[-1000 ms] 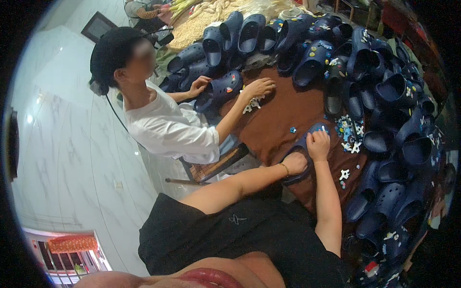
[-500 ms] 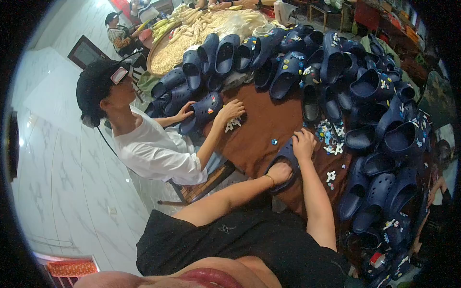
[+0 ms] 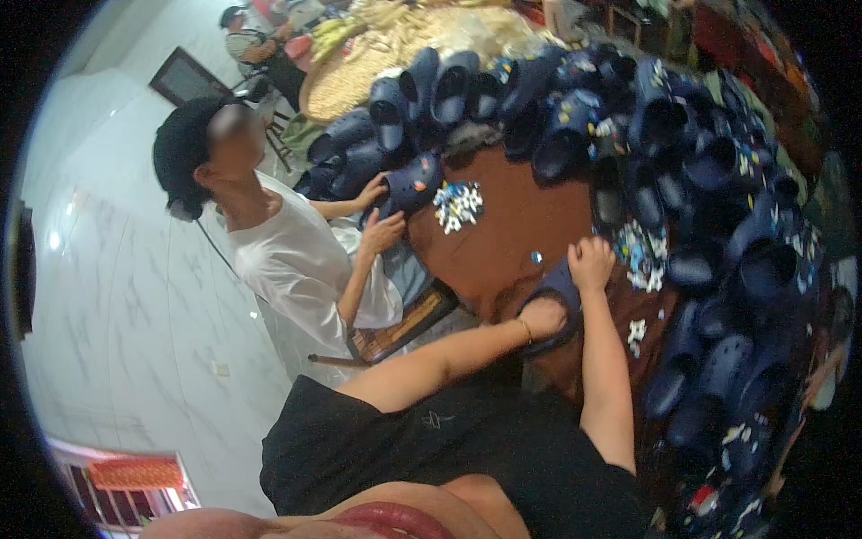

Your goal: Pressing decorative charms into the holes of foam clogs.

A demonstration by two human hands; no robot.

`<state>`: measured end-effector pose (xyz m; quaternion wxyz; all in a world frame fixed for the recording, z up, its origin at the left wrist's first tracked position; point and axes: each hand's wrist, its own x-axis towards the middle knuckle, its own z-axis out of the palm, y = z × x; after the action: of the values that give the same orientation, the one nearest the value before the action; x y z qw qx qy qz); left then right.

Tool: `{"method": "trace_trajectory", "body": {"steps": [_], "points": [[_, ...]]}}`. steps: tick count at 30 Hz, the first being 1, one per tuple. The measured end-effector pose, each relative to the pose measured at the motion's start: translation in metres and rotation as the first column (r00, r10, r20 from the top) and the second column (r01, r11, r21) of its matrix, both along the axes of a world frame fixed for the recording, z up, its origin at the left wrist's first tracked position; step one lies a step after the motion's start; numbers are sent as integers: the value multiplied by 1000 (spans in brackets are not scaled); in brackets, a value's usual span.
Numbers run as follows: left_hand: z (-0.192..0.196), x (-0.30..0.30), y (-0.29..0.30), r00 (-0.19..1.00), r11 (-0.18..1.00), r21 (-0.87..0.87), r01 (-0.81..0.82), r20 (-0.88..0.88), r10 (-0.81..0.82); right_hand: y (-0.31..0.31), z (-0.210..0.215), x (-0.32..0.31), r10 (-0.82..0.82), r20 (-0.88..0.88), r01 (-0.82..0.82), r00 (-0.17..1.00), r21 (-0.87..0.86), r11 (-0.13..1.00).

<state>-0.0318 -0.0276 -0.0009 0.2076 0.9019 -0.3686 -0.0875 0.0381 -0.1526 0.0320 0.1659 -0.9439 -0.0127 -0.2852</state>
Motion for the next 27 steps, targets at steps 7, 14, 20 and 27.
{"method": "trace_trajectory", "body": {"steps": [7, 14, 20, 27], "points": [[-1, 13, -6, 1000, 986, 165, -12, -26, 17, -5, -14, 14, 33, -52, -37, 998, -64, 997], [-16, 14, 1, 994, 998, 59, -24, 104, 17, -14, -27, -12, -22, -98, 46, 995, 252, 967], [-21, 15, -1, 988, 999, 49, -2, 153, -5, -92, -41, -23, -398, -58, 399, 916, 239, 885], [-22, 12, 3, 988, 999, 39, -16, 153, 10, -35, -46, -58, 101, -132, -22, 986, 495, 869]]}}
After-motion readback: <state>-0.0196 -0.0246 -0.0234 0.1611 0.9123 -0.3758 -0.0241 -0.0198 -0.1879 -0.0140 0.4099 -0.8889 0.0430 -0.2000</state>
